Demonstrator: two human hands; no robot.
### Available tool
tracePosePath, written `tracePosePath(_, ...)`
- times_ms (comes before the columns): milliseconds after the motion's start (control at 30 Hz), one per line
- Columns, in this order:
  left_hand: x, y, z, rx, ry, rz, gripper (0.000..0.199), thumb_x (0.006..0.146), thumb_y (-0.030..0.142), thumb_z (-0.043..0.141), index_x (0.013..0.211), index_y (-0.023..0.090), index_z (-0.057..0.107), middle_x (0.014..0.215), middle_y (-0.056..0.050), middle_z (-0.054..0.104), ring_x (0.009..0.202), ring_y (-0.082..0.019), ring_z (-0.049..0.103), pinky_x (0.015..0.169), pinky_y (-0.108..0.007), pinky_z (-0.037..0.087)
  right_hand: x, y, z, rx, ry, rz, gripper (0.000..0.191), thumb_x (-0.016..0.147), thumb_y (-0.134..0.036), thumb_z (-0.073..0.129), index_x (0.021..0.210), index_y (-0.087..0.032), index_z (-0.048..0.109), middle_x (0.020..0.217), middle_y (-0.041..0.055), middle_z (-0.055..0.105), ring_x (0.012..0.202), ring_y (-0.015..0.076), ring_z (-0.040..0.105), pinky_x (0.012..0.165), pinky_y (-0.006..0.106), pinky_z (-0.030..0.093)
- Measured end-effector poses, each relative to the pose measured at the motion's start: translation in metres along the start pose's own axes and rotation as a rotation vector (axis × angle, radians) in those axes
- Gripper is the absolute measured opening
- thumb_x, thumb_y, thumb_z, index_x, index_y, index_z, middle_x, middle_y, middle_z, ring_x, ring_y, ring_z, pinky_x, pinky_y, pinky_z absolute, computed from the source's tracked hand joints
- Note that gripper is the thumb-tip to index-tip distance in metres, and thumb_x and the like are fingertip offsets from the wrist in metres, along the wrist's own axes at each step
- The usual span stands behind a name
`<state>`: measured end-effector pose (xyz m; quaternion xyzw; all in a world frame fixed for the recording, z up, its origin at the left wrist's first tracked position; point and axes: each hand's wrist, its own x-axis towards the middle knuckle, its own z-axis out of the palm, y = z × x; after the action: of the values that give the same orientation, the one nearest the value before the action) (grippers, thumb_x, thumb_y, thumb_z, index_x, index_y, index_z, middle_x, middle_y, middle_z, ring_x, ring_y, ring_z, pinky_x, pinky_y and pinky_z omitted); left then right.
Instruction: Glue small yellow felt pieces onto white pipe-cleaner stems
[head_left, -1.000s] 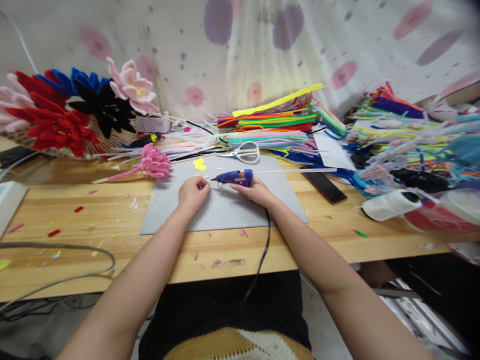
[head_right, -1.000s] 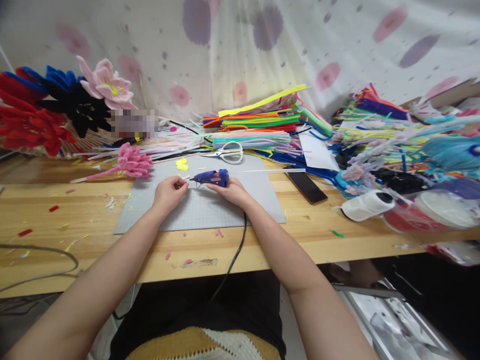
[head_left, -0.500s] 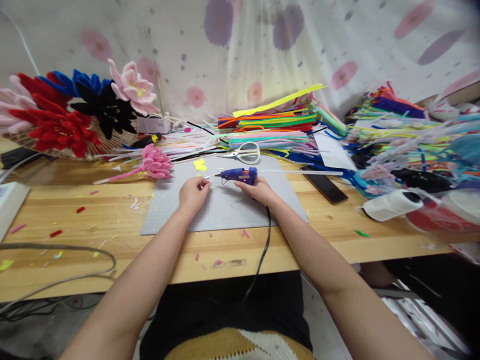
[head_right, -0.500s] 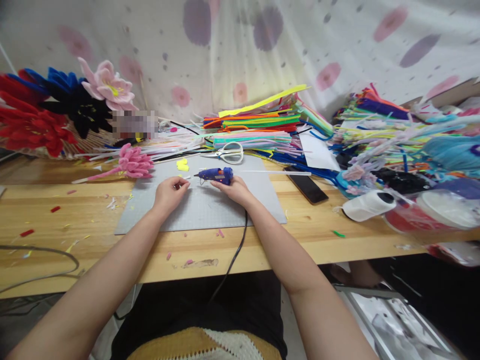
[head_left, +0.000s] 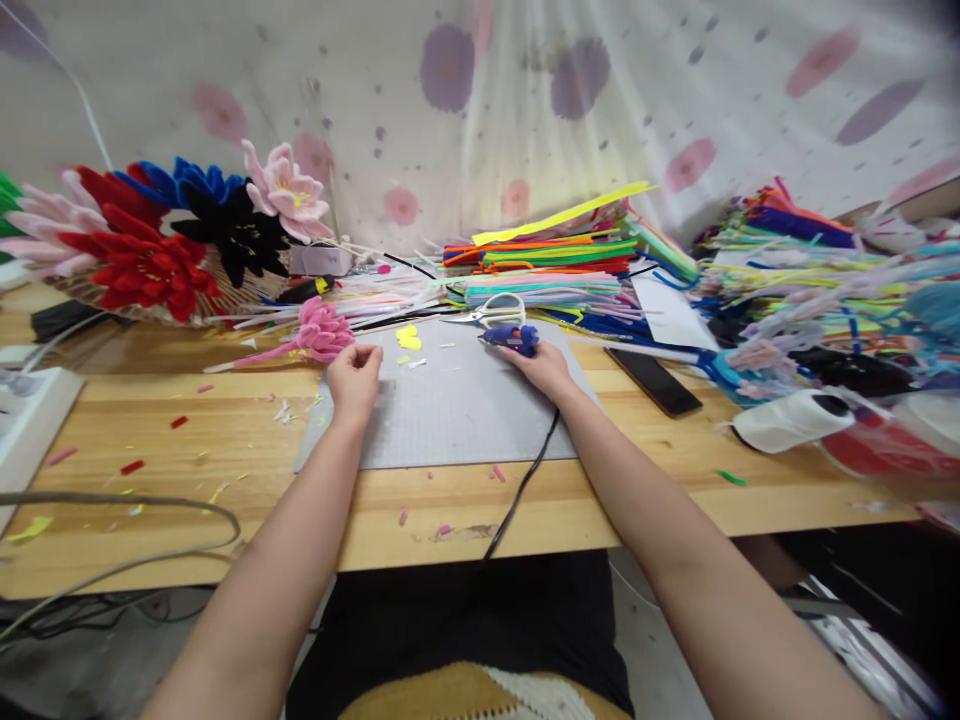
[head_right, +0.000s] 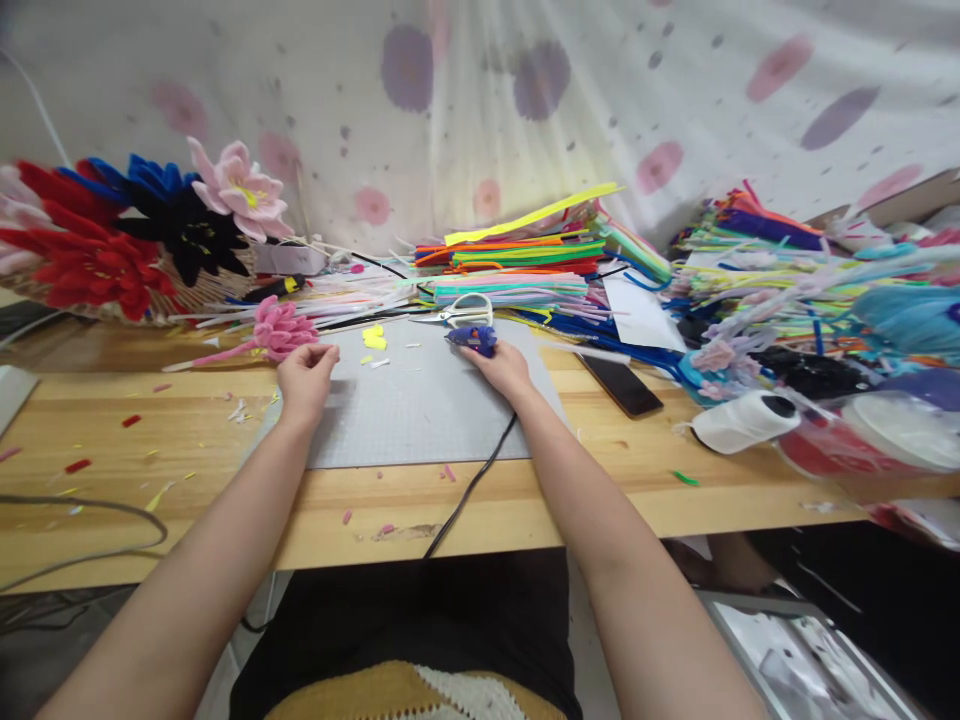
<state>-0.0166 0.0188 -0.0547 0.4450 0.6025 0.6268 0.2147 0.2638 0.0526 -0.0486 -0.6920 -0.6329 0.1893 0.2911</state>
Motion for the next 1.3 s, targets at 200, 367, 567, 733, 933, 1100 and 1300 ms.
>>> tracePosePath(200,0.007,-0.006,-0.001,-0.057,0.064,-0.079,0.012,0.061,0.027,0.061,0.065,0.016,0.060,0.060,0.001,0.059,0.057,-0.010,0.052,0.060,-0.023,0.041,-0.007,-0.007,-0.026,-0.236,-0.128,-0.114,0.051,0.069,-0.060,0.056,0.096,-0.018,0.064,0.096,0.0104,0.066,0.088,0.0227,0.061,0.073,0.030,0.044)
tracePosePath(367,0.007,-0.008,0.000,-0.034,0.071,-0.092,0.012,0.061,0.027,0.061,0.065,0.016,0.061,0.060,0.001,0.060,0.057,-0.011,0.053,0.061,-0.024,0.041,-0.041,-0.023,-0.060,-0.718,-0.261,0.001,0.044,0.067,-0.054,0.062,0.088,-0.015,0.061,0.088,0.0151,0.065,0.085,0.0272,0.060,0.068,0.032,0.041)
tracePosePath(567,0.005,-0.009,0.002,-0.038,0.069,-0.065,0.010,0.062,0.026,0.061,0.063,0.016,0.060,0.059,0.001,0.059,0.057,-0.011,0.052,0.061,-0.024,0.041,-0.044,-0.072,-0.030,-0.399,-0.444,-0.386,0.016,0.078,-0.035,0.055,0.082,-0.019,0.059,0.082,0.0037,0.065,0.072,0.0144,0.056,0.060,0.024,0.034)
tracePosePath(733,0.005,-0.008,0.001,-0.106,0.099,-0.100,0.010,0.062,0.025,0.061,0.064,0.016,0.059,0.059,0.001,0.058,0.057,-0.010,0.051,0.061,-0.023,0.040,-0.003,-0.119,0.038,-0.123,-0.418,-0.546,0.018,0.074,-0.015,0.054,0.092,-0.016,0.058,0.090,0.0022,0.065,0.076,0.0105,0.055,0.065,0.020,0.036)
tracePosePath(933,0.003,0.003,0.001,-0.171,0.127,-0.185,0.009,0.063,0.024,0.060,0.064,0.016,0.057,0.059,0.002,0.057,0.055,-0.008,0.049,0.060,-0.022,0.041,0.020,-0.148,0.077,-0.311,-0.493,-0.631,0.035,0.070,-0.010,0.054,0.104,-0.016,0.054,0.098,0.0059,0.066,0.082,0.0165,0.056,0.063,0.023,0.035)
tracePosePath(1100,0.002,0.007,0.001,-0.149,0.112,-0.218,0.009,0.064,0.024,0.059,0.066,0.016,0.057,0.061,0.001,0.059,0.060,-0.010,0.053,0.064,-0.023,0.043,0.021,-0.152,0.082,-0.446,-0.559,-0.646,0.036,0.070,-0.008,0.051,0.105,-0.016,0.054,0.100,0.0098,0.065,0.083,0.0190,0.057,0.064,0.024,0.035)
tracePosePath(1300,-0.001,0.010,0.001,-0.129,0.083,-0.205,0.007,0.065,0.023,0.060,0.065,0.016,0.057,0.061,0.001,0.059,0.061,-0.010,0.052,0.065,-0.023,0.043,0.018,-0.150,0.075,-0.245,-0.504,-0.579,0.031,0.072,-0.007,0.047,0.101,-0.016,0.053,0.092,0.0072,0.064,0.078,0.0166,0.056,0.066,0.025,0.038)
